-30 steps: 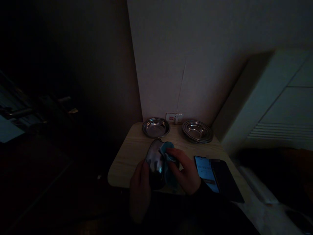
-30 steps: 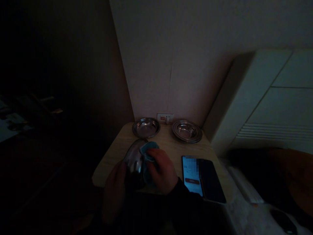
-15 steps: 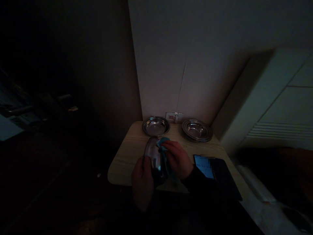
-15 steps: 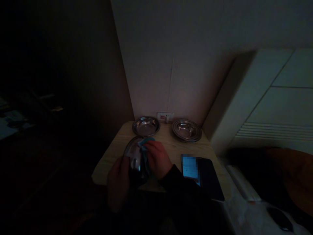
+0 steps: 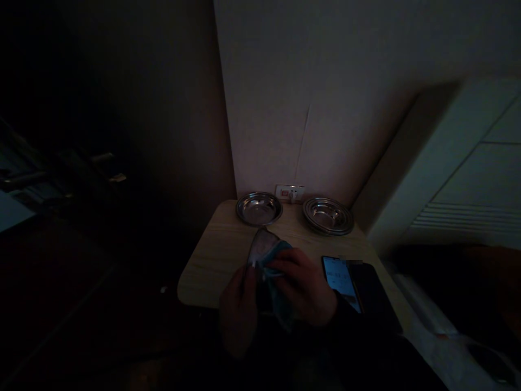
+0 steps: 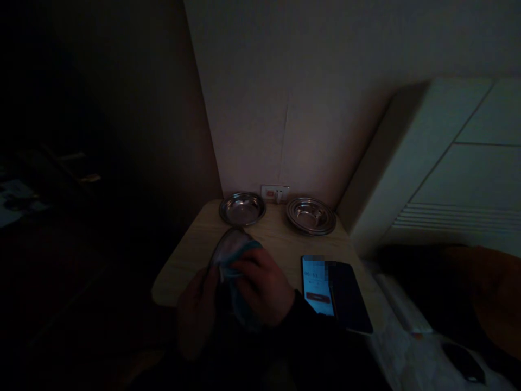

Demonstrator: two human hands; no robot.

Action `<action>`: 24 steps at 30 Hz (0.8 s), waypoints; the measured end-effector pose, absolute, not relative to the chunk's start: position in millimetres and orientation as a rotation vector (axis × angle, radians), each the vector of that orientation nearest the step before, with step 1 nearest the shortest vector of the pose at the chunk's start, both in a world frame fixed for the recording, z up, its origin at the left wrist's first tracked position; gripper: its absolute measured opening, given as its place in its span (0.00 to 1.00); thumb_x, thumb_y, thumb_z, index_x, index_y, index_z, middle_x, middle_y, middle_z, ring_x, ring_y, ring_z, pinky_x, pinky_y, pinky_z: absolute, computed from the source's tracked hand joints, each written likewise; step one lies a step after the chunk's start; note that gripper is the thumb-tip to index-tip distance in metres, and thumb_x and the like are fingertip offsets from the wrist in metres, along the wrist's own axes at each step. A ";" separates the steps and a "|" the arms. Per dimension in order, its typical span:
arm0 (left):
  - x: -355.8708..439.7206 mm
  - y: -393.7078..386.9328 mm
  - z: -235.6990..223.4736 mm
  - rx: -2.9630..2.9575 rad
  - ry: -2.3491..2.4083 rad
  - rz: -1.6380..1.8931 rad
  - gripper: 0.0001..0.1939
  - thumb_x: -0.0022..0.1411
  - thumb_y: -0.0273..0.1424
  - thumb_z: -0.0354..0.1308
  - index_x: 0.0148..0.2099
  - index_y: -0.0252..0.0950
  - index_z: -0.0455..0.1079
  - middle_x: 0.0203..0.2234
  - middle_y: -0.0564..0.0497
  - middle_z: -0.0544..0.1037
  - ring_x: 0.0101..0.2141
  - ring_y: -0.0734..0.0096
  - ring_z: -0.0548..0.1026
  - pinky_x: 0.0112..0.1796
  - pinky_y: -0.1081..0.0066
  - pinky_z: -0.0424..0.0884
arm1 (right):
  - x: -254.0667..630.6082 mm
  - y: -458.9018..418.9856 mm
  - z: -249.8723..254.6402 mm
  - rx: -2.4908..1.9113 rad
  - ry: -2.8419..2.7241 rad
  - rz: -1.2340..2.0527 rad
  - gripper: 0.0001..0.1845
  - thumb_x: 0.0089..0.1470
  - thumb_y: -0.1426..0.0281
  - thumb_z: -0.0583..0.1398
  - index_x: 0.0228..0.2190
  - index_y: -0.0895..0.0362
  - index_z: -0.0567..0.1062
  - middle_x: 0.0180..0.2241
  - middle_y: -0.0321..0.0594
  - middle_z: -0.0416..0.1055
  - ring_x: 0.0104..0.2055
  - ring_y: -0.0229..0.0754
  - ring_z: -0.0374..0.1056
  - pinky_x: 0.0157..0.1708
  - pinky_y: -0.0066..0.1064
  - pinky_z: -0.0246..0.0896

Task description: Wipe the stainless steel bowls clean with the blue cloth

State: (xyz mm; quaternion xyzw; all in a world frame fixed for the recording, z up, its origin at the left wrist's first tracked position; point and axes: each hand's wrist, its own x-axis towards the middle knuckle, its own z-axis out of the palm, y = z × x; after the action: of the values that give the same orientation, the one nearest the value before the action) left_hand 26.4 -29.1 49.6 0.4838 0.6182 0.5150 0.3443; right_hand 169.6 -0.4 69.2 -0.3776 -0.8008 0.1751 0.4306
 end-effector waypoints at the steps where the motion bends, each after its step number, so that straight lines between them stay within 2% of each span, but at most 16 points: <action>1: 26.4 -28.0 48.9 1.253 1.603 1.345 0.21 0.58 0.45 0.45 0.35 0.34 0.71 0.28 0.49 0.76 0.30 0.68 0.72 0.31 0.74 0.67 | 169.3 0.5 71.9 -0.956 -2.003 0.432 0.11 0.52 0.74 0.56 0.38 0.55 0.74 0.36 0.42 0.68 0.40 0.41 0.65 0.40 0.34 0.64; 7: 29.5 -29.8 45.0 1.293 1.580 1.362 0.20 0.58 0.44 0.47 0.35 0.34 0.72 0.28 0.49 0.77 0.30 0.69 0.73 0.31 0.74 0.67 | 174.9 13.6 82.9 -0.933 -2.093 0.384 0.10 0.52 0.75 0.56 0.37 0.56 0.73 0.36 0.43 0.70 0.39 0.41 0.66 0.39 0.34 0.64; 10: 33.7 -32.3 45.1 1.298 1.590 1.360 0.21 0.58 0.44 0.46 0.31 0.33 0.72 0.23 0.49 0.76 0.26 0.70 0.72 0.27 0.75 0.66 | 181.2 16.2 84.8 -1.043 -2.047 0.327 0.09 0.51 0.76 0.55 0.34 0.57 0.74 0.31 0.41 0.69 0.34 0.41 0.67 0.35 0.34 0.64; 13: 36.8 -32.8 45.1 1.315 1.564 1.364 0.20 0.58 0.43 0.47 0.34 0.34 0.72 0.25 0.49 0.77 0.27 0.70 0.73 0.27 0.75 0.66 | 186.2 16.6 84.4 -0.965 -2.110 0.387 0.11 0.51 0.76 0.55 0.37 0.57 0.73 0.36 0.42 0.70 0.39 0.41 0.67 0.39 0.33 0.64; 16: 37.1 -32.7 43.2 1.360 1.581 1.341 0.21 0.58 0.44 0.46 0.32 0.33 0.72 0.22 0.50 0.75 0.26 0.70 0.72 0.26 0.75 0.66 | 188.4 16.9 83.1 -1.054 -2.068 0.346 0.09 0.51 0.76 0.55 0.34 0.57 0.73 0.31 0.41 0.70 0.35 0.41 0.67 0.36 0.34 0.64; 19: 35.4 -33.0 41.1 1.361 1.566 1.334 0.20 0.59 0.43 0.46 0.35 0.33 0.73 0.26 0.49 0.77 0.28 0.70 0.73 0.28 0.75 0.66 | 188.2 16.3 82.4 -0.961 -2.107 0.386 0.11 0.52 0.76 0.54 0.38 0.57 0.72 0.36 0.42 0.70 0.40 0.41 0.66 0.40 0.34 0.63; 22: 33.5 -33.1 40.2 1.337 1.587 1.340 0.21 0.58 0.44 0.47 0.34 0.33 0.73 0.24 0.50 0.76 0.26 0.70 0.72 0.27 0.75 0.66 | 186.8 14.3 82.6 -1.000 -2.068 0.328 0.09 0.51 0.76 0.55 0.34 0.57 0.73 0.31 0.41 0.70 0.34 0.40 0.67 0.36 0.33 0.64; 24: 32.8 -33.2 40.5 1.333 1.577 1.345 0.20 0.58 0.44 0.47 0.34 0.34 0.73 0.25 0.50 0.77 0.27 0.70 0.72 0.28 0.75 0.66 | 185.9 12.3 82.9 -0.968 -2.104 0.354 0.11 0.51 0.76 0.55 0.37 0.56 0.73 0.35 0.42 0.70 0.38 0.41 0.67 0.38 0.33 0.63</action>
State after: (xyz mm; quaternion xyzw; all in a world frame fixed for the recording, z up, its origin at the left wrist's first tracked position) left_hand 32.8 -33.2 40.5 0.5102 0.6036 0.5148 0.3322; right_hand 185.9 12.3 82.9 -0.3806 -0.8275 0.1390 0.3887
